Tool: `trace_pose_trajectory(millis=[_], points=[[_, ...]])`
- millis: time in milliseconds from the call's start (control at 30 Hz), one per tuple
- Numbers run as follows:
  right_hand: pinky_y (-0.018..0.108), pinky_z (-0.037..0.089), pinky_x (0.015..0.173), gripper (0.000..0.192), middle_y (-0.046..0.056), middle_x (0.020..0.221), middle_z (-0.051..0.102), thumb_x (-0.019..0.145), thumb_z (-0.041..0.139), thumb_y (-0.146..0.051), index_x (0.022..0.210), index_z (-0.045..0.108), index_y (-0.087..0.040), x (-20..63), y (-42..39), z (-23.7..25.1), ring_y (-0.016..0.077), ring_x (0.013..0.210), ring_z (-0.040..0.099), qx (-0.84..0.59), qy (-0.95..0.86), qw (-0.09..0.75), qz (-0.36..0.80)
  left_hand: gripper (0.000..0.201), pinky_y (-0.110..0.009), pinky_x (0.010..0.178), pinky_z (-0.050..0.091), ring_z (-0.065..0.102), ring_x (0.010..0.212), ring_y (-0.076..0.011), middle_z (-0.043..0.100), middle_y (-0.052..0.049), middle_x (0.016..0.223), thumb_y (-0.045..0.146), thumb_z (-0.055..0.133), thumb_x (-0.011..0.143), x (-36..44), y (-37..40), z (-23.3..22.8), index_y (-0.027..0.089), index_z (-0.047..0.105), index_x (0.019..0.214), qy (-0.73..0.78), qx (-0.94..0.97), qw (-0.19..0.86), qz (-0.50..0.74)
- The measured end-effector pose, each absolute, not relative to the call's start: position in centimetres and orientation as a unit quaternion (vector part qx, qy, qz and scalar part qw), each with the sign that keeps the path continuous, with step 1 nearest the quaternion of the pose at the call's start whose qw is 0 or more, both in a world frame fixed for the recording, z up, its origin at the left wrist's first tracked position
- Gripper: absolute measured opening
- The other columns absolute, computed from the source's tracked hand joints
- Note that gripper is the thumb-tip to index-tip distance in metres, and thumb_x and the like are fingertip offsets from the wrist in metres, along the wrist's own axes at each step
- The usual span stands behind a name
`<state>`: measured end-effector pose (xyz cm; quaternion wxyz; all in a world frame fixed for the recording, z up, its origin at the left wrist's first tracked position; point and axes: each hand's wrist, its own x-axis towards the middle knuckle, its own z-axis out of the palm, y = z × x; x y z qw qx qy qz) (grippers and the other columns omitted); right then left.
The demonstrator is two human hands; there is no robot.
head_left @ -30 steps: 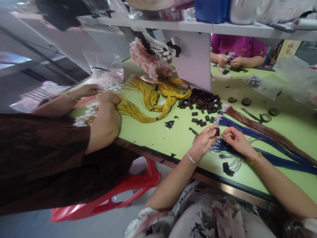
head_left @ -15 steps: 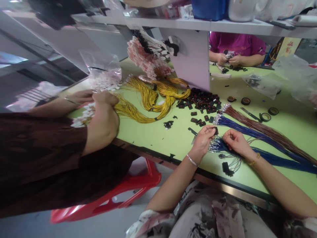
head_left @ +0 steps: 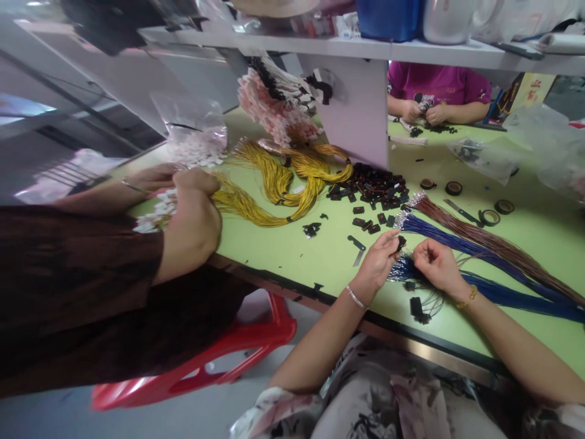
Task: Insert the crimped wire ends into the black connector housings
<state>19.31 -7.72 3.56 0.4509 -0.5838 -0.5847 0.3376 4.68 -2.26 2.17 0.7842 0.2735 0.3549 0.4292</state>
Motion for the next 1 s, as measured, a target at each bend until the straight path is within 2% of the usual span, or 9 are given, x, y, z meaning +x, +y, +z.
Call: trace_pose_trajectory(millis=[67, 233, 500, 833, 1000], points=[[0.021, 0.034, 0.048, 0.005, -0.005, 0.055, 0.048, 0.073, 0.057, -0.021, 0.07, 0.055, -0.018, 19.33, -7.77, 3.46, 0.0083, 0.049, 0.04, -0.586, -0.601, 0.442, 0.316, 0.026, -0.019, 0.061, 0.043, 0.053, 0.069, -0.0072, 0.06, -0.003, 0.084, 0.017, 0.071, 0.073, 4.76, -2.26, 2.11, 0.014, 0.065, 0.097, 0.334, 0.262, 0.805, 0.415], [0.02, 0.032, 0.048, 0.005, -0.005, 0.053, 0.047, 0.076, 0.055, -0.021, 0.071, 0.054, -0.019, 19.28, -7.9, 3.44, 0.0079, 0.047, 0.039, -0.598, -0.644, 0.407, 0.249, 0.017, -0.02, 0.061, 0.045, 0.054, 0.065, -0.0087, 0.059, -0.003, 0.076, 0.018, 0.069, 0.074, 4.92, -2.25, 1.71, 0.012, 0.063, 0.089, 0.308, 0.237, 0.832, 0.395], [0.021, 0.032, 0.051, 0.009, -0.005, 0.054, 0.048, 0.078, 0.053, -0.022, 0.07, 0.053, -0.019, 19.22, -7.97, 3.73, 0.0085, 0.048, 0.041, -0.594, -0.691, 0.377, 0.166, 0.014, -0.019, 0.059, 0.043, 0.054, 0.066, -0.0078, 0.057, -0.002, 0.076, 0.016, 0.067, 0.075, 4.77, -2.24, 1.43, 0.011, 0.063, 0.087, 0.311, 0.234, 0.841, 0.378], [0.024, 0.033, 0.056, 0.01, 0.001, 0.061, 0.056, 0.079, 0.05, -0.018, 0.07, 0.053, -0.019, 19.5, -7.44, 3.6, 0.0123, 0.055, 0.046, -0.538, -0.776, 0.319, 0.082, 0.022, -0.02, 0.061, 0.042, 0.053, 0.064, -0.0077, 0.058, 0.0, 0.073, 0.021, 0.076, 0.065, 4.75, -2.86, 1.57, 0.013, 0.061, 0.078, 0.337, 0.283, 0.814, 0.381], [0.023, 0.033, 0.055, 0.009, 0.0, 0.062, 0.056, 0.082, 0.049, -0.019, 0.074, 0.053, -0.019, 19.59, -7.07, 3.3, 0.0116, 0.054, 0.045, -0.545, -0.764, 0.32, 0.133, 0.026, -0.02, 0.061, 0.042, 0.054, 0.065, -0.0083, 0.059, 0.0, 0.073, 0.025, 0.079, 0.061, 5.02, -3.15, 1.72, 0.012, 0.061, 0.076, 0.362, 0.289, 0.79, 0.4]])
